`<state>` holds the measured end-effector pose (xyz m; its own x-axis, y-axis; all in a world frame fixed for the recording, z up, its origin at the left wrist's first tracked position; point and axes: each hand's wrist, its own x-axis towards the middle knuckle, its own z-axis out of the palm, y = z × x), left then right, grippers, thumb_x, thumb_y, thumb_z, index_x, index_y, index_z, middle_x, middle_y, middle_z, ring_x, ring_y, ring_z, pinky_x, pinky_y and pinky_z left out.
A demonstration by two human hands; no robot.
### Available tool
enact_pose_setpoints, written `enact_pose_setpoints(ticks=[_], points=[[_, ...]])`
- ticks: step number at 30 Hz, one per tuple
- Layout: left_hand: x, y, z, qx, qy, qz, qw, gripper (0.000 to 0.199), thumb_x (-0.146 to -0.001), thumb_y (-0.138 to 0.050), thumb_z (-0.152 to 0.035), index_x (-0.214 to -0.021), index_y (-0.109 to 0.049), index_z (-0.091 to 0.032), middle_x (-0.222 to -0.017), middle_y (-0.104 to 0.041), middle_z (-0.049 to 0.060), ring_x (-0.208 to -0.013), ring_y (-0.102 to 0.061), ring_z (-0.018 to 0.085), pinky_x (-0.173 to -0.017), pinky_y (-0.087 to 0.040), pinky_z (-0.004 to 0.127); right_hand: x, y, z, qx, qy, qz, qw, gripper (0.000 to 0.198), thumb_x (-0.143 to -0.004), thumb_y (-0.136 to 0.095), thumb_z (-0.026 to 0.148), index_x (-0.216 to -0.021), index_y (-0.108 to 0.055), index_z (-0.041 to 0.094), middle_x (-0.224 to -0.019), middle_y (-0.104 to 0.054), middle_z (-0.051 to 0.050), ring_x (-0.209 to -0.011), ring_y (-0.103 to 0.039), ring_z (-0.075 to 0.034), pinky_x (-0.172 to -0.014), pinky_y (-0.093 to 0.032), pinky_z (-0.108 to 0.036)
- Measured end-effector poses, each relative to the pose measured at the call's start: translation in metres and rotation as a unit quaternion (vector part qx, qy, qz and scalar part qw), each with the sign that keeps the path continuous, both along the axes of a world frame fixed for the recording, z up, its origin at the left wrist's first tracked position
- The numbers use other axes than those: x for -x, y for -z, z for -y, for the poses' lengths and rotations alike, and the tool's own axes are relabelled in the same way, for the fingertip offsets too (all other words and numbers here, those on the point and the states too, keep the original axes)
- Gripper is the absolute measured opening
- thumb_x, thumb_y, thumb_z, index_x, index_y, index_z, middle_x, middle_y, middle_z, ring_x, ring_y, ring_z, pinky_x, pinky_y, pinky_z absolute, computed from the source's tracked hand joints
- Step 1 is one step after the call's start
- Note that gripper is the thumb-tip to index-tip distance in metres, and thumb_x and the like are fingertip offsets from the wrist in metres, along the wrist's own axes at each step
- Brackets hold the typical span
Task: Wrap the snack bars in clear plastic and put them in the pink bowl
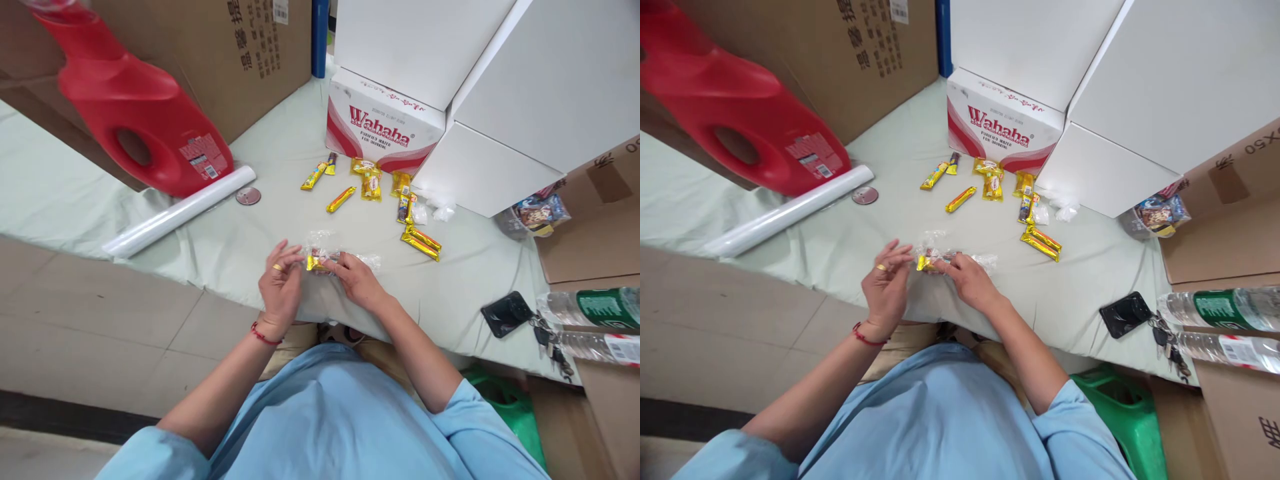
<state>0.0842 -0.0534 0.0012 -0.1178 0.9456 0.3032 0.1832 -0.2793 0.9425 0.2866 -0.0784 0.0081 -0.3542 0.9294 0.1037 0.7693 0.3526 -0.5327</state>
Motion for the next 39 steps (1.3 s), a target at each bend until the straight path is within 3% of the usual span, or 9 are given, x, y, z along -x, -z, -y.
enact_pose_setpoints(ticks=[4, 10, 12, 15, 18, 25, 31, 36, 39], points=[[0.017, -0.003, -0.036, 0.092, -0.010, -0.062, 0.994, 0.039, -0.090, -0.065, -0.035, -0.126, -0.067, -0.020, -0.134, -0.070, 0.013, -0.134, -0.061, 0.028, -0.117, -0.046, 0.050, 0.001, 0.004, 0.003, 0.000, 0.015, -0.002, 1.000, 0.051, -0.104, -0.041, 0.017, -0.147, -0.064, 0.033, -0.100, -0.060, -0.005, -0.092, -0.053, -0.022, -0.086, -0.049, -0.032], [0.003, -0.019, -0.099, 0.250, 0.273, -0.028, 0.928, 0.103, -0.070, -0.076, -0.028, -0.163, -0.034, -0.016, -0.117, -0.078, 0.009, -0.098, -0.072, 0.022, -0.090, -0.056, 0.036, 0.001, 0.001, 0.002, -0.001, 0.013, 0.002, 1.000, 0.053, -0.102, -0.042, 0.014, -0.147, -0.065, 0.031, -0.099, -0.061, -0.005, -0.094, -0.055, -0.022, -0.090, -0.050, -0.034], [-0.004, -0.027, -0.108, 0.261, 0.358, -0.036, 0.896, 0.096, -0.063, -0.074, -0.023, -0.155, -0.049, -0.014, -0.100, -0.078, 0.005, -0.080, -0.070, 0.019, -0.076, -0.055, 0.031, 0.002, 0.001, 0.002, -0.002, 0.014, 0.003, 1.000, 0.052, -0.102, -0.042, 0.014, -0.145, -0.067, 0.030, -0.099, -0.061, -0.006, -0.094, -0.056, -0.023, -0.090, -0.050, -0.035], [-0.004, -0.036, -0.110, 0.234, 0.418, -0.053, 0.876, 0.049, -0.060, -0.071, -0.023, -0.108, -0.081, -0.016, -0.084, -0.074, 0.002, -0.075, -0.066, 0.018, -0.072, -0.052, 0.030, 0.001, 0.003, 0.003, -0.007, 0.023, 0.002, 1.000, 0.050, -0.102, -0.044, 0.016, -0.143, -0.068, 0.029, -0.098, -0.060, -0.007, -0.093, -0.057, -0.023, -0.086, -0.051, -0.036], [0.015, -0.037, -0.105, 0.171, 0.406, -0.006, 0.898, 0.010, -0.064, -0.070, -0.026, -0.066, -0.077, -0.020, -0.076, -0.066, 0.003, -0.077, -0.062, 0.018, -0.076, -0.051, 0.032, 0.000, 0.006, 0.005, -0.013, 0.024, -0.020, 0.999, 0.051, -0.102, -0.044, 0.016, -0.146, -0.066, 0.029, -0.098, -0.059, -0.006, -0.092, -0.057, -0.022, -0.088, -0.052, -0.036], [0.086, -0.022, -0.095, 0.188, 0.299, 0.078, 0.932, 0.024, -0.064, -0.068, -0.032, -0.045, -0.060, -0.022, -0.060, -0.053, 0.004, -0.073, -0.061, 0.023, -0.072, -0.050, 0.038, -0.002, 0.012, 0.008, -0.052, 0.032, -0.059, 0.996, 0.050, -0.101, -0.044, 0.012, -0.143, -0.068, 0.026, -0.097, -0.056, -0.005, -0.090, -0.056, -0.020, -0.087, -0.052, -0.034], [0.072, -0.035, -0.091, 0.186, 0.178, -0.098, 0.961, 0.048, -0.086, -0.057, -0.060, -0.058, -0.056, -0.022, -0.092, -0.070, 0.010, -0.090, -0.062, 0.024, -0.091, -0.051, 0.039, 0.005, 0.013, 0.011, -0.061, 0.049, -0.033, 0.996, 0.055, -0.097, -0.046, 0.010, -0.143, -0.070, 0.030, -0.092, -0.054, -0.004, -0.089, -0.054, -0.021, -0.083, -0.051, -0.035], [0.046, -0.039, -0.090, 0.152, 0.286, -0.244, 0.914, 0.033, -0.066, -0.078, -0.046, -0.072, -0.056, -0.021, -0.113, -0.067, 0.010, -0.101, -0.063, 0.025, -0.091, -0.052, 0.037, 0.005, 0.014, 0.011, -0.069, 0.051, -0.058, 0.995, 0.054, -0.096, -0.047, 0.010, -0.139, -0.072, 0.031, -0.091, -0.053, -0.004, -0.085, -0.053, -0.020, -0.079, -0.048, -0.032], [0.046, -0.038, -0.087, 0.166, 0.283, -0.258, 0.909, 0.052, -0.060, -0.080, -0.042, -0.105, -0.065, -0.019, -0.114, -0.068, 0.008, -0.102, -0.065, 0.026, -0.089, -0.053, 0.037, 0.005, 0.014, 0.011, -0.072, 0.052, -0.066, 0.994, 0.053, -0.097, -0.046, 0.010, -0.138, -0.073, 0.030, -0.092, -0.053, -0.004, -0.086, -0.052, -0.020, -0.081, -0.049, -0.032]])
